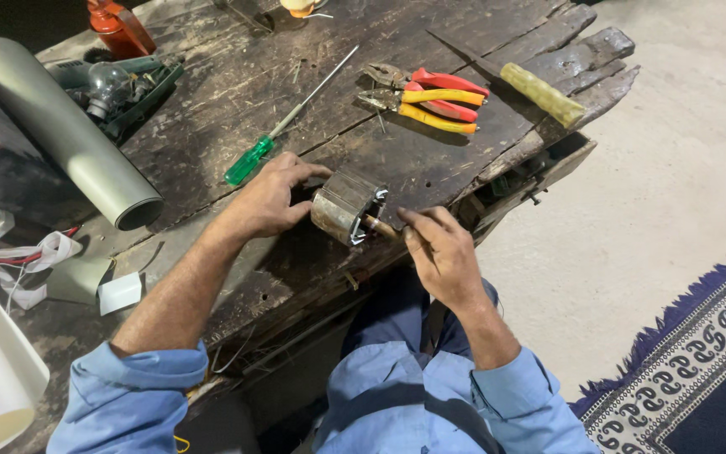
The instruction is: The person winds copper wire around a cylindrical motor armature, inserting the wire into slots and rotating the component to continue the winding process.
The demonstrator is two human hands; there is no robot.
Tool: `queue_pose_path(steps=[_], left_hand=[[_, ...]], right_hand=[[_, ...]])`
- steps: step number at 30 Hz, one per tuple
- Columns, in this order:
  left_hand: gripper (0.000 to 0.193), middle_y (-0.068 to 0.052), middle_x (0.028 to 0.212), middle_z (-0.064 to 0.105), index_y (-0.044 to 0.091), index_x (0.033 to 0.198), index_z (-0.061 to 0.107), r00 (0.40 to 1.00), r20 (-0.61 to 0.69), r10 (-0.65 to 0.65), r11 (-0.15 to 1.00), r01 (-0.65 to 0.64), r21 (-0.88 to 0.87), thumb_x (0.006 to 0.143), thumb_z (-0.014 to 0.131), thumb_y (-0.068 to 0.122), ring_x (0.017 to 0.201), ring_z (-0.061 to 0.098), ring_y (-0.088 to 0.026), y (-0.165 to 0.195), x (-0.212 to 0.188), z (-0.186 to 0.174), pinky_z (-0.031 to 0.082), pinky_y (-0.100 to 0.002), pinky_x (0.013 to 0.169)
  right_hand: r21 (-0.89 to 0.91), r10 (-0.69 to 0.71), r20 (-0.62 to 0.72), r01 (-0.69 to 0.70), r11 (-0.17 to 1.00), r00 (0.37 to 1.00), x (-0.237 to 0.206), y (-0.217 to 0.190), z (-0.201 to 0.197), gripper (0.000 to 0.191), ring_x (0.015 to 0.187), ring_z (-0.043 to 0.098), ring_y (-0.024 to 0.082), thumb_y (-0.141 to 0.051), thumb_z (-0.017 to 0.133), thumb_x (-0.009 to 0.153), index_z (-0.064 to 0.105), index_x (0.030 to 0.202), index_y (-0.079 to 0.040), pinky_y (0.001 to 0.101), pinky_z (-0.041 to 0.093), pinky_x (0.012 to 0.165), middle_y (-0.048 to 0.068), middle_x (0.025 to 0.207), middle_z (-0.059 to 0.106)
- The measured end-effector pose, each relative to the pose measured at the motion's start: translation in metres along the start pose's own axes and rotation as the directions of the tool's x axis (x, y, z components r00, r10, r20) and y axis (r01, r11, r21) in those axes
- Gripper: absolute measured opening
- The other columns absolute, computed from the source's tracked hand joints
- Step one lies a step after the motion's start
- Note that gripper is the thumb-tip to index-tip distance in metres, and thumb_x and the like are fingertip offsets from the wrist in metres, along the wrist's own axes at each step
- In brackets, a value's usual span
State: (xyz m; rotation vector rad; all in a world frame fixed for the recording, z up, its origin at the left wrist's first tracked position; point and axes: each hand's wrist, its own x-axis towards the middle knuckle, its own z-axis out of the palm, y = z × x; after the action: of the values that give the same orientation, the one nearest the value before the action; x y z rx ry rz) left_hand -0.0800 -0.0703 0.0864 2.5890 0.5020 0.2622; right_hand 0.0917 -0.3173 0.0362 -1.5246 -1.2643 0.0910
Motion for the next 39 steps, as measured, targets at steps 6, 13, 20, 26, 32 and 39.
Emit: queue_pose_path(steps=[6, 13, 20, 26, 32, 39], left_hand=[[0.049, -0.012, 0.116, 0.063, 0.014, 0.126, 0.069, 0.985, 0.057, -0.161, 0.986, 0.159, 0.044, 0.079, 0.080, 0.015, 0.114, 0.059, -0.028, 0.000, 0.007, 0.002, 0.049, -0.040, 0.100], [0.041, -0.011, 0.116, 0.069, 0.013, 0.113, 0.075, 0.963, 0.068, -0.260, 0.964, 0.254, 0.084, 0.075, 0.084, 0.024, 0.112, 0.063, -0.027, -0.005, 0.008, -0.002, 0.049, -0.041, 0.102], [0.036, -0.010, 0.118, 0.065, 0.019, 0.112, 0.078, 0.994, 0.028, -0.108, 0.981, 0.102, 0.164, 0.076, 0.080, 0.021, 0.116, 0.055, -0.034, -0.018, 0.006, 0.011, 0.045, -0.045, 0.102], [0.033, -0.007, 0.114, 0.065, 0.021, 0.108, 0.080, 0.991, 0.040, -0.124, 0.989, 0.120, 0.088, 0.075, 0.077, 0.019, 0.117, 0.056, -0.031, -0.020, 0.006, 0.011, 0.044, -0.047, 0.101], [0.039, -0.004, 0.108, 0.068, 0.020, 0.113, 0.078, 0.999, -0.026, -0.034, 0.999, 0.034, -0.007, 0.075, 0.078, 0.012, 0.114, 0.059, -0.027, -0.018, -0.002, 0.015, 0.042, -0.047, 0.099], [0.044, -0.002, 0.112, 0.072, 0.018, 0.116, 0.077, 0.994, -0.076, 0.082, 0.995, -0.085, -0.045, 0.074, 0.081, 0.009, 0.114, 0.061, -0.024, -0.020, -0.006, 0.019, 0.041, -0.045, 0.102]], right_hand=[[-0.013, 0.010, 0.062, -0.009, 1.000, 0.998, -0.005, -0.002, 0.001, 0.028, 0.075, 0.065, 0.022, -0.006, 0.066, 0.093, 0.071, 0.120, 0.000, 0.0316, 0.052, 0.067, 0.012, 0.093, 0.063], [0.083, 0.171, 0.020, -0.173, 0.981, 0.985, -0.022, 0.014, 0.000, 0.023, 0.070, 0.061, 0.014, -0.010, 0.075, 0.091, 0.074, 0.111, 0.000, 0.0288, 0.048, 0.062, 0.008, 0.080, 0.066], [0.215, 0.359, -0.031, -0.345, 0.914, 0.933, -0.078, 0.068, -0.018, 0.014, 0.078, 0.062, 0.005, -0.007, 0.071, 0.093, 0.074, 0.104, 0.001, 0.0205, 0.049, 0.068, 0.000, 0.089, 0.073], [0.268, 0.483, 0.053, -0.479, 0.836, 0.874, -0.121, 0.092, -0.040, 0.012, 0.075, 0.057, 0.006, -0.007, 0.071, 0.096, 0.074, 0.103, 0.002, 0.0218, 0.046, 0.067, -0.002, 0.082, 0.067], [0.084, 0.287, 0.274, -0.320, 0.944, 0.918, -0.091, 0.063, -0.027, 0.046, 0.098, 0.068, 0.011, -0.011, 0.076, 0.085, 0.063, 0.127, 0.003, 0.0266, 0.053, 0.086, 0.008, 0.103, 0.075], [0.248, 0.380, 0.119, -0.398, 0.883, 0.917, -0.035, 0.002, 0.017, 0.042, 0.085, 0.062, 0.010, -0.014, 0.073, 0.094, 0.061, 0.130, 0.003, 0.0255, 0.052, 0.074, 0.009, 0.099, 0.071]])
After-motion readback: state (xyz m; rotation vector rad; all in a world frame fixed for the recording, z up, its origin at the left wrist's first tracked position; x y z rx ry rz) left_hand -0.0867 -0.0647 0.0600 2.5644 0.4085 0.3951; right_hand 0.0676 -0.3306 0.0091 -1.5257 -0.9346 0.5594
